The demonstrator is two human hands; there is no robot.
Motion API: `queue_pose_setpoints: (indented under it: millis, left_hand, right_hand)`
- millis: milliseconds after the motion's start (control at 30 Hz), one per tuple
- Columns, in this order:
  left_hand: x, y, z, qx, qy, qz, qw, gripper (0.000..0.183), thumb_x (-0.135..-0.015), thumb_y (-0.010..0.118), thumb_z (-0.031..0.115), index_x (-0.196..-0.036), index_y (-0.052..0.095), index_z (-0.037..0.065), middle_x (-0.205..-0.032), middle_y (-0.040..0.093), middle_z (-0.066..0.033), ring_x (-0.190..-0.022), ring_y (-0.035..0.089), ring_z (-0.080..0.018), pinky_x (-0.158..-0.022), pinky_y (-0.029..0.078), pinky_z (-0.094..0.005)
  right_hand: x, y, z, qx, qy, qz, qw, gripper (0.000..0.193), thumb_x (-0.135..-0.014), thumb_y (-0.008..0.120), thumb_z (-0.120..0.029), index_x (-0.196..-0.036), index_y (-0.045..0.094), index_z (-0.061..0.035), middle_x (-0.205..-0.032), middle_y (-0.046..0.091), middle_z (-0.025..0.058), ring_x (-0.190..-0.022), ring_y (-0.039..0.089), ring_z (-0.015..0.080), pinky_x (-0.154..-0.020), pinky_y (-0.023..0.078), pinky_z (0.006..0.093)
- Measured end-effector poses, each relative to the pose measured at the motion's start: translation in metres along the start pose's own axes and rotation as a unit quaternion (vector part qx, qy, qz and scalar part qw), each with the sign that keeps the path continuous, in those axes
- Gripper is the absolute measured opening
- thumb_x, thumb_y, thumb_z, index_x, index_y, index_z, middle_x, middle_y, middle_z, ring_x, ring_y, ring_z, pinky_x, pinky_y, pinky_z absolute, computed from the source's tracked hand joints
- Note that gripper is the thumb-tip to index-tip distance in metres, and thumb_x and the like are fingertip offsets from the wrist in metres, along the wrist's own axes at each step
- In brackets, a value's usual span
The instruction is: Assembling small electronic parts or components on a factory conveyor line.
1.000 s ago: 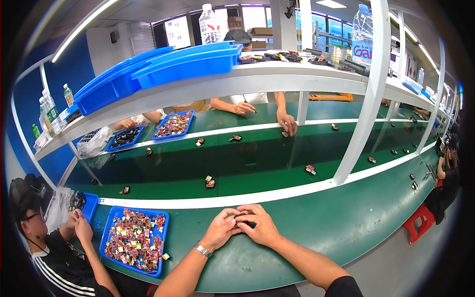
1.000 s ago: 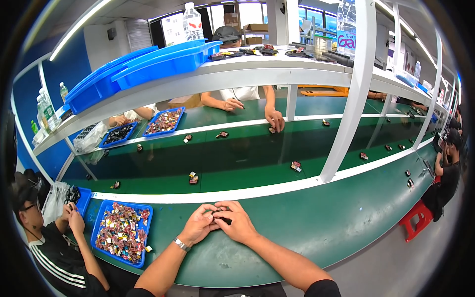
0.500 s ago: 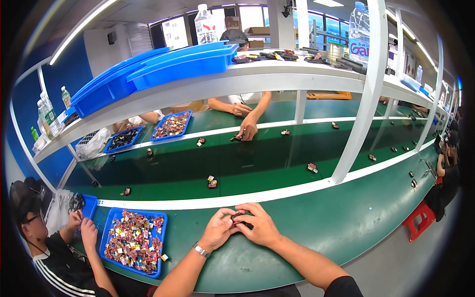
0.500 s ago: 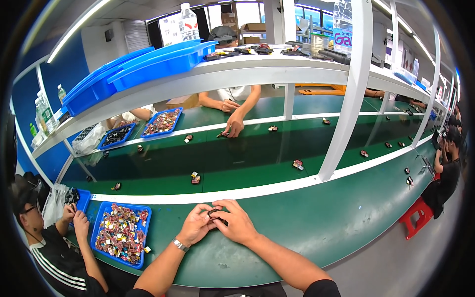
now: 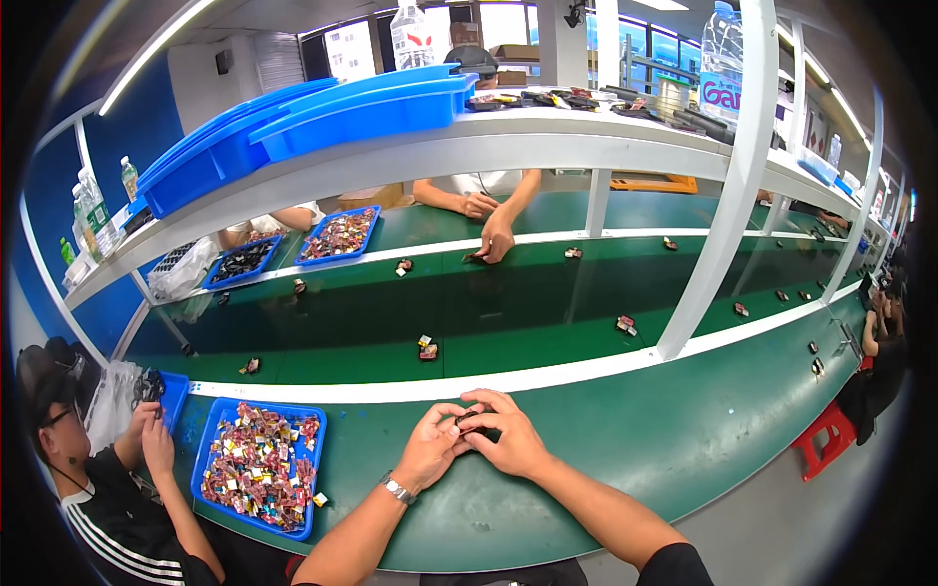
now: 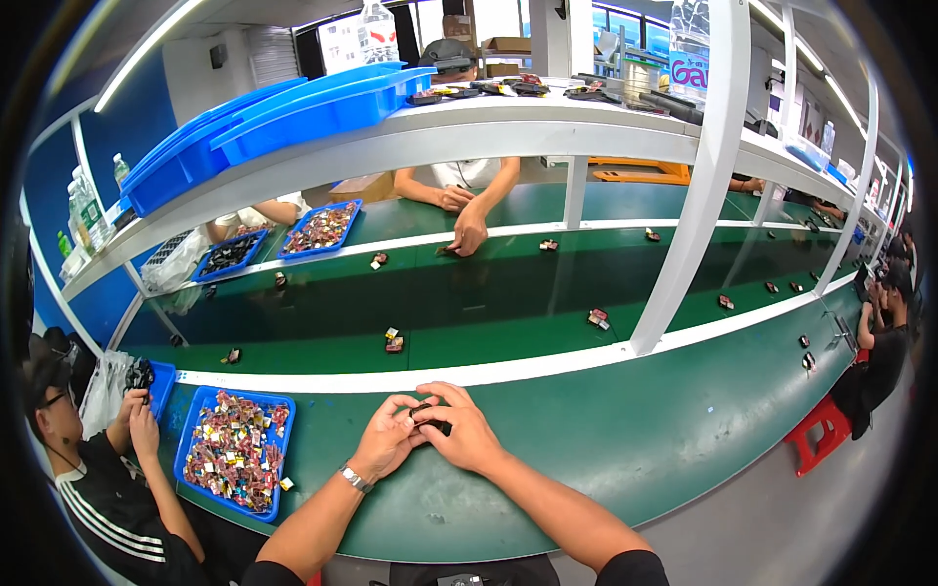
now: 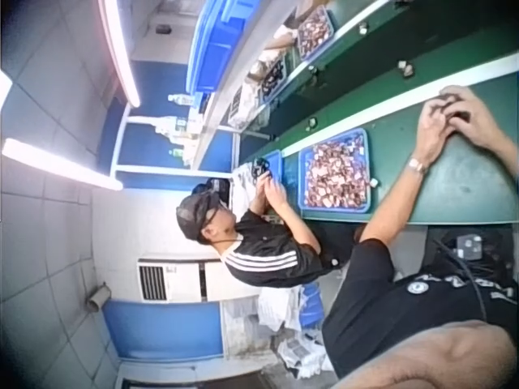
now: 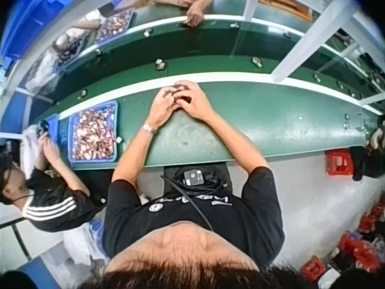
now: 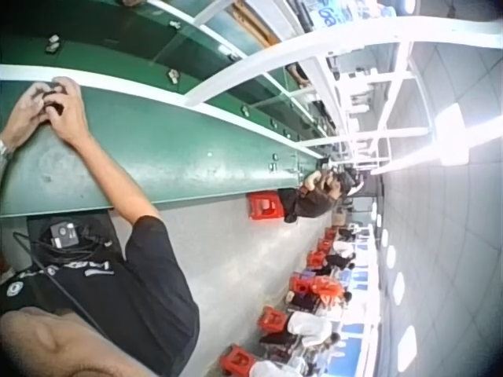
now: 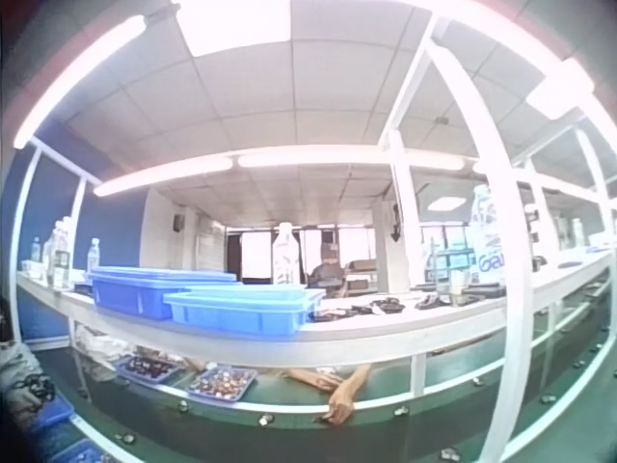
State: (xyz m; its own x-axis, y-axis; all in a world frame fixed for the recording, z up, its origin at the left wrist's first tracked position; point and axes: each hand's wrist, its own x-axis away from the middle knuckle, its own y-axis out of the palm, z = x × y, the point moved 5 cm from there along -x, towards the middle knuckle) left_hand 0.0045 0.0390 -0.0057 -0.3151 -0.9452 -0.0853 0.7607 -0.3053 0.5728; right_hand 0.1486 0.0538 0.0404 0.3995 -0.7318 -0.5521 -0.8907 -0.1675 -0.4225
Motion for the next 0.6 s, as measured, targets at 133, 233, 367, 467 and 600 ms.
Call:
queue_pose_setpoints:
  millis: [133, 233, 367, 467, 600]
  left_hand:
    - [-0.002, -0.001, -0.002, 0.005, -0.004, 0.021, 1.0, 0.025, -0.099, 0.054, 0.008, -0.122, 0.046, 0.007, -0.134, 0.055, -0.0152, -0.116, 0.058, -0.0227, -0.1, 0.049, -0.043]
    - [0.001, -0.008, -0.006, 0.009, -0.019, 0.022, 1.0, 0.027, -0.099, 0.052, 0.007, -0.124, 0.045, 0.006, -0.126, 0.058, -0.0127, -0.113, 0.059, -0.0213, -0.1, 0.049, -0.0419]
    - [0.002, -0.007, -0.002, -0.014, -0.019, 0.049, 0.998, 0.027, -0.099, 0.051, 0.007, -0.126, 0.044, 0.006, -0.119, 0.06, -0.0105, -0.111, 0.06, -0.0201, -0.099, 0.049, -0.0406]
    - [0.002, -0.003, -0.001, -0.019, -0.029, 0.047, 0.998, 0.027, -0.099, 0.05, 0.007, -0.126, 0.044, 0.006, -0.118, 0.06, -0.0102, -0.11, 0.06, -0.0192, -0.098, 0.049, -0.0391]
    - [0.002, -0.002, 0.0, -0.026, -0.038, 0.056, 0.997, 0.027, -0.099, 0.048, 0.005, -0.125, 0.044, 0.006, -0.118, 0.06, -0.0097, -0.11, 0.06, -0.0187, -0.097, 0.049, -0.0378]
  right_hand:
    - [0.004, 0.0, 0.0, 0.033, 0.006, -0.003, 0.999, 0.022, -0.078, 0.073, -0.004, -0.1, 0.072, -0.0078, -0.13, 0.057, 0.0074, -0.112, 0.056, 0.024, -0.094, 0.051, 0.037]
    - [0.001, 0.001, -0.006, 0.058, -0.008, 0.011, 0.998, 0.021, -0.078, 0.073, -0.003, -0.099, 0.07, -0.0073, -0.124, 0.058, 0.0081, -0.111, 0.056, 0.0251, -0.092, 0.052, 0.0366]
    - [-0.004, -0.007, -0.016, 0.088, -0.057, 0.03, 0.994, 0.02, -0.075, 0.073, -0.002, -0.093, 0.07, -0.0082, -0.106, 0.061, 0.0065, -0.1, 0.059, 0.0249, -0.081, 0.053, 0.0352]
    - [-0.003, -0.007, -0.014, 0.135, -0.11, 0.034, 0.984, 0.021, -0.073, 0.073, -0.001, -0.091, 0.069, -0.0087, -0.097, 0.061, 0.0044, -0.091, 0.06, 0.0237, -0.073, 0.053, 0.0341]
    - [-0.004, -0.008, -0.017, 0.142, -0.116, 0.046, 0.982, 0.021, -0.072, 0.074, -0.002, -0.091, 0.069, -0.0086, -0.094, 0.061, 0.0041, -0.088, 0.06, 0.0229, -0.07, 0.053, 0.0331]
